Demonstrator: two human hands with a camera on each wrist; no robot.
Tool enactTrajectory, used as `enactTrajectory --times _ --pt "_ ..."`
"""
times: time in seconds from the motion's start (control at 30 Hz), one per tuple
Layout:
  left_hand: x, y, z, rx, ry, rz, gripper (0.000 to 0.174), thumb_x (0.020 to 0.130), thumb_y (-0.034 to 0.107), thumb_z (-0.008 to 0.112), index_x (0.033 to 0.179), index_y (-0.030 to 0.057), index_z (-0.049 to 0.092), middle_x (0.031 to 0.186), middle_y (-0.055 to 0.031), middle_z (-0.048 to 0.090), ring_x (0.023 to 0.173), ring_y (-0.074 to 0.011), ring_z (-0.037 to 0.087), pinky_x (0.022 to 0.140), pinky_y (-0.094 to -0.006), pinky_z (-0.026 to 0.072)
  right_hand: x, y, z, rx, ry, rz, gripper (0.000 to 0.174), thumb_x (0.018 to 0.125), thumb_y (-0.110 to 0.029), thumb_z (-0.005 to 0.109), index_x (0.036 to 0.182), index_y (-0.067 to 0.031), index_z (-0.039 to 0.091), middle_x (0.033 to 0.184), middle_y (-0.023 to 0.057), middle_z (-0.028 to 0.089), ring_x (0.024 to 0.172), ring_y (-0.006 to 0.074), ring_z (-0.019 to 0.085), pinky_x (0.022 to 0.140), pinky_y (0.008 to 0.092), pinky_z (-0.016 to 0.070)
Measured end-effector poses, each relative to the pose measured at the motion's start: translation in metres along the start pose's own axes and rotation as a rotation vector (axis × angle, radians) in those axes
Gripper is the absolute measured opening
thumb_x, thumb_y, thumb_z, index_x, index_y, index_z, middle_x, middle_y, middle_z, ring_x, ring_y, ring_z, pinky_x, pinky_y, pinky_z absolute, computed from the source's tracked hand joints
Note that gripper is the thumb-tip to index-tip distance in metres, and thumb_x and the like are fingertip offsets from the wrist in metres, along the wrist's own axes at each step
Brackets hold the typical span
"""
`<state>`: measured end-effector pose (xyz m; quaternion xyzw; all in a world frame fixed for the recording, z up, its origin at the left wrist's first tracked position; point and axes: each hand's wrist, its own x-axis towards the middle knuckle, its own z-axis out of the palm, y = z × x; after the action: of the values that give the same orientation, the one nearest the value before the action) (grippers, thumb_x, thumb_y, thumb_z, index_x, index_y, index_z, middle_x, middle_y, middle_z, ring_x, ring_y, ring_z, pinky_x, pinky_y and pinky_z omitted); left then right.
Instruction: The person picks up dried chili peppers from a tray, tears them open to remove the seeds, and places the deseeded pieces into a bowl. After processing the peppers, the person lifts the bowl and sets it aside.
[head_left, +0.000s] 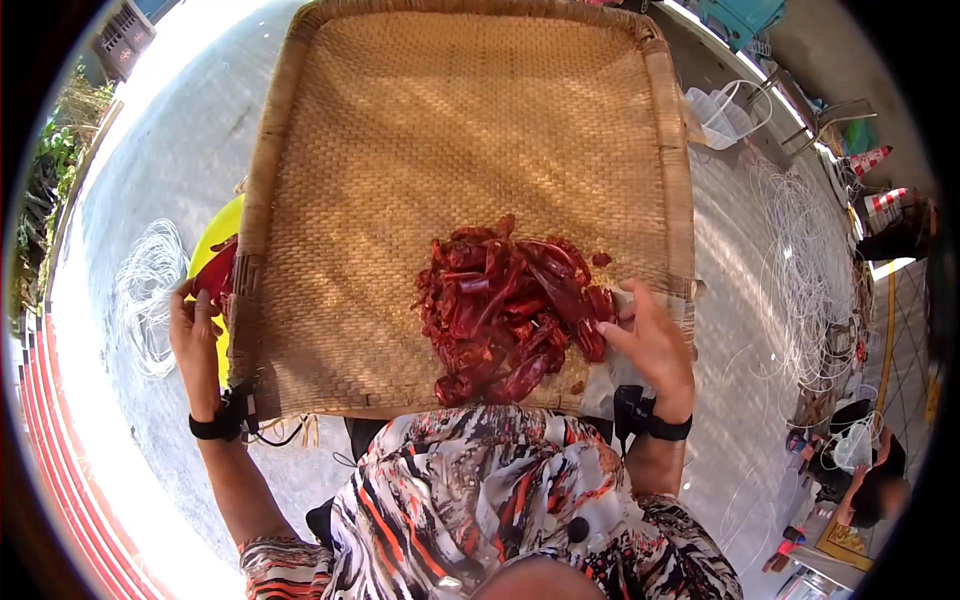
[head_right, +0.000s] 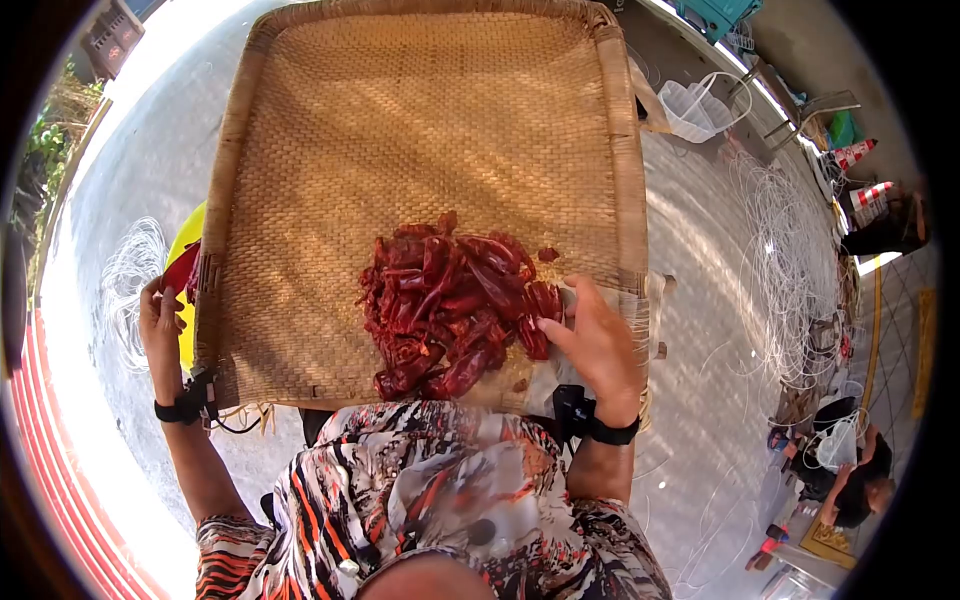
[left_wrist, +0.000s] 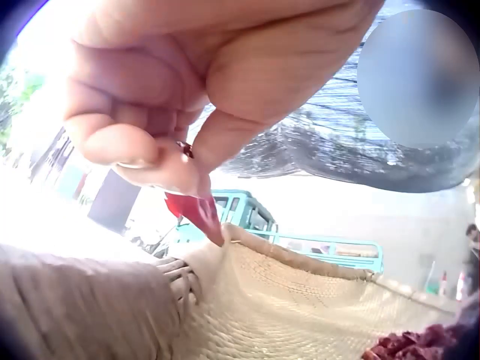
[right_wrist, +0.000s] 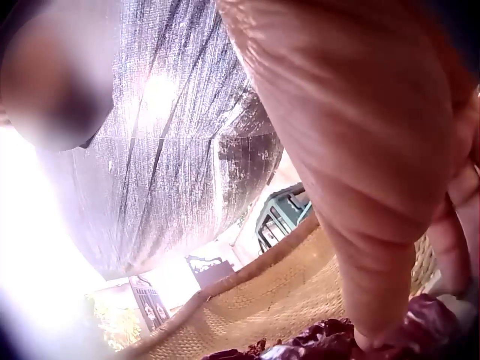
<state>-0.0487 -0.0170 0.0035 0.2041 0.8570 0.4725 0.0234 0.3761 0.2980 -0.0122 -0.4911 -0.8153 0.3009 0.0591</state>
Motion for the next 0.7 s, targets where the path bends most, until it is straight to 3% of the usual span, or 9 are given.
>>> enactTrajectory --times 0.07,0.17,0.27,0.33,0.43,0.5,0.6,0.7 --pt "-0.002 -0.006 -0.003 0.009 0.009 -0.089 0.043 0.1 0.019 0.058 0.138 0.0031 0.046 0.087 -0.005 0.062 0.066 -0.0073 0.054 0.058 -0.0207 0.0426 -0.001 -0.004 0.01 -0.009 -0.004 0.013 0.056 0.08 -0.025 0.075 0.127 -0.0096 0.051 0.097 0.0121 0.065 0.086 0.0276 0.065 0.08 0.0388 0.0505" --pt "-0.025 0.029 0.02 -0.051 -0.103 -0.005 0.048 0.098 0.017 0.059 0.14 0.0015 0.044 0.09 -0.0029 0.059 0.071 -0.0065 0.054 0.061 -0.0203 0.0432 0.004 -0.003 0.026 -0.023 0.055 0.004 0.054 0.077 -0.021 0.076 0.125 -0.0104 0.053 0.096 0.0103 0.065 0.085 0.0268 0.065 0.078 0.0389 0.0505" --pt "-0.046 0.046 0.048 -0.215 -0.356 0.079 0.037 0.096 0.011 0.061 0.131 0.0008 0.053 0.092 -0.0011 0.058 0.071 -0.0067 0.054 0.067 -0.0206 0.0461 0.009 -0.007 0.028 0.063 -0.013 0.066 0.042 0.077 -0.016 0.075 0.114 -0.0093 0.058 0.09 0.0099 0.065 0.082 0.0266 0.065 0.076 0.0385 0.0501" --pt "-0.066 0.078 0.06 -0.299 -0.583 -0.045 0.032 0.096 0.011 0.062 0.126 0.0009 0.056 0.093 -0.0012 0.059 0.075 -0.0064 0.055 0.069 -0.0204 0.0469 0.014 0.006 0.028 0.159 -0.077 0.084 0.031 0.078 -0.015 0.073 0.106 -0.0078 0.061 0.085 0.0098 0.065 0.08 0.0267 0.065 0.074 0.0383 0.0497" --pt "-0.084 0.093 0.082 -0.349 -0.932 0.032 0.031 0.096 0.013 0.063 0.125 0.0017 0.057 0.098 -0.0017 0.06 0.083 -0.0087 0.058 0.075 -0.0238 0.0485 0.017 0.019 0.033 0.171 0.056 0.003 0.02 0.079 -0.012 0.07 0.096 -0.0058 0.063 0.08 0.0102 0.064 0.076 0.0248 0.064 0.072 0.0363 0.0493" --pt "-0.085 0.1 0.099 -0.33 -1.173 0.044 0.035 0.097 0.014 0.064 0.129 0.0019 0.056 0.103 -0.0018 0.06 0.093 -0.0092 0.058 0.083 -0.0255 0.0487 0.016 0.025 0.031 0.175 0.083 -0.015 0.018 0.081 -0.013 0.068 0.096 -0.0052 0.063 0.081 0.0087 0.064 0.074 0.0217 0.063 0.071 0.0342 0.0492" --pt "-0.087 0.09 0.128 -0.364 -1.343 0.135 0.034 0.097 0.015 0.063 0.128 0.0015 0.056 0.104 -0.002 0.061 0.095 -0.0096 0.058 0.085 -0.0259 0.0486 0.015 0.022 0.027 0.311 0.13 -0.014 0.017 0.084 -0.013 0.067 0.097 -0.0033 0.062 0.082 0.0071 0.065 0.073 0.0173 0.062 0.07 0.0311 0.049" --pt "-0.081 0.079 0.144 -0.459 -1.557 0.018 0.037 0.097 0.019 0.065 0.129 0.0026 0.055 0.103 -0.0014 0.061 0.093 -0.0092 0.057 0.083 -0.0249 0.0484 0.013 0.0 0.02 0.408 0.191 -0.095 0.018 0.087 -0.014 0.067 0.099 -0.0012 0.062 0.083 0.0065 0.065 0.074 0.0152 0.061 0.07 0.0299 0.0491"
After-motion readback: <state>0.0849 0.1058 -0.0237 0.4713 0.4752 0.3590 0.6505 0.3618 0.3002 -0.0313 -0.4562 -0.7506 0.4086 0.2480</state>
